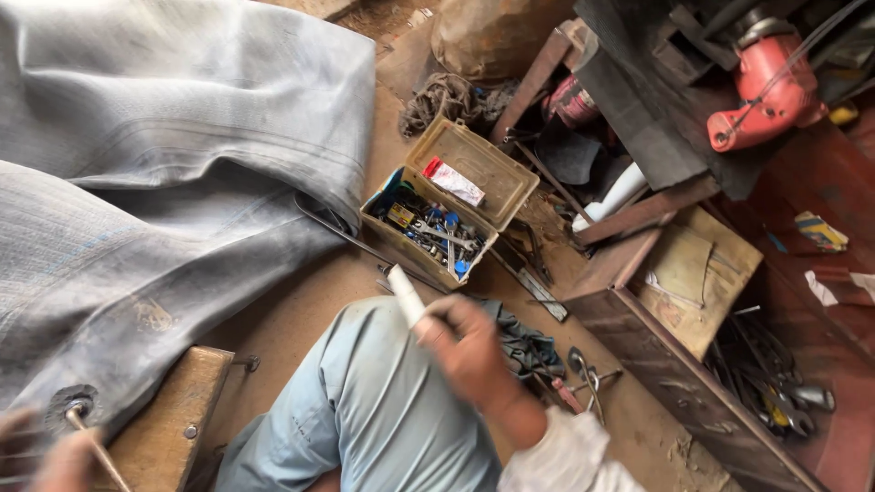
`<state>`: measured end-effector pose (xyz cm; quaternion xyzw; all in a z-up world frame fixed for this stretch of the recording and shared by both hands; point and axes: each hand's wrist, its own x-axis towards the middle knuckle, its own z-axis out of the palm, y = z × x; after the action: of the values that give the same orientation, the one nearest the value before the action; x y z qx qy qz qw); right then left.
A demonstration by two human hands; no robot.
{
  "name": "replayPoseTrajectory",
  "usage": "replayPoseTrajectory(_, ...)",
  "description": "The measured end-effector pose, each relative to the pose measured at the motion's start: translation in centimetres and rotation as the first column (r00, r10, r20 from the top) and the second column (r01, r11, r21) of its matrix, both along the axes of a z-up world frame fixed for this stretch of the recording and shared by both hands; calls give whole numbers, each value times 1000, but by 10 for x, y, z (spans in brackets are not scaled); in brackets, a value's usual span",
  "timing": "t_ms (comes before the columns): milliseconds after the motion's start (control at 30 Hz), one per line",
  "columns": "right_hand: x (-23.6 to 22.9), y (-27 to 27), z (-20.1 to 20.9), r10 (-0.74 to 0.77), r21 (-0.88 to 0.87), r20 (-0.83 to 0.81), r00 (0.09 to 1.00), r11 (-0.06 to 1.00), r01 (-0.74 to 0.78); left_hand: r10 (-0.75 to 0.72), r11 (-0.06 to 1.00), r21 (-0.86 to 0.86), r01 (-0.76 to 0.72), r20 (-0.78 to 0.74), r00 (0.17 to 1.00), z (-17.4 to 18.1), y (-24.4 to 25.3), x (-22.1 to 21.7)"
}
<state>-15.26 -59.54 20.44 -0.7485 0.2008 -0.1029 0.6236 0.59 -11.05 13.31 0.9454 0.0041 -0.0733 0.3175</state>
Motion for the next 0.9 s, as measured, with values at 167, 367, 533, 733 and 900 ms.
replayPoseTrajectory(167, -22, 84, 33, 261, -213, 234, 937, 954, -212, -8, 833, -501, -235, -437, 900, 51, -170, -120)
replayPoseTrajectory(367, -37, 65, 35, 602, -583, 254, 757, 720, -377, -98, 536, -641, -550, -694, 713, 1, -185, -135)
replayPoseTrajectory(533, -35, -51, -42, 32, -465, 159, 987, 884, 46, 6, 690, -514, -510, -700, 714, -11, -170, -134)
replayPoseTrajectory(733, -32, -144, -102, -350, -494, -173, 921, 839, 226, 89, 714, -453, -534, -698, 711, -8, -163, -134)
replayPoseTrajectory(900, 5, -149, -101, -285, -591, -56, 957, 782, 198, 46, 746, -450, -490, -700, 713, -8, -154, -138)
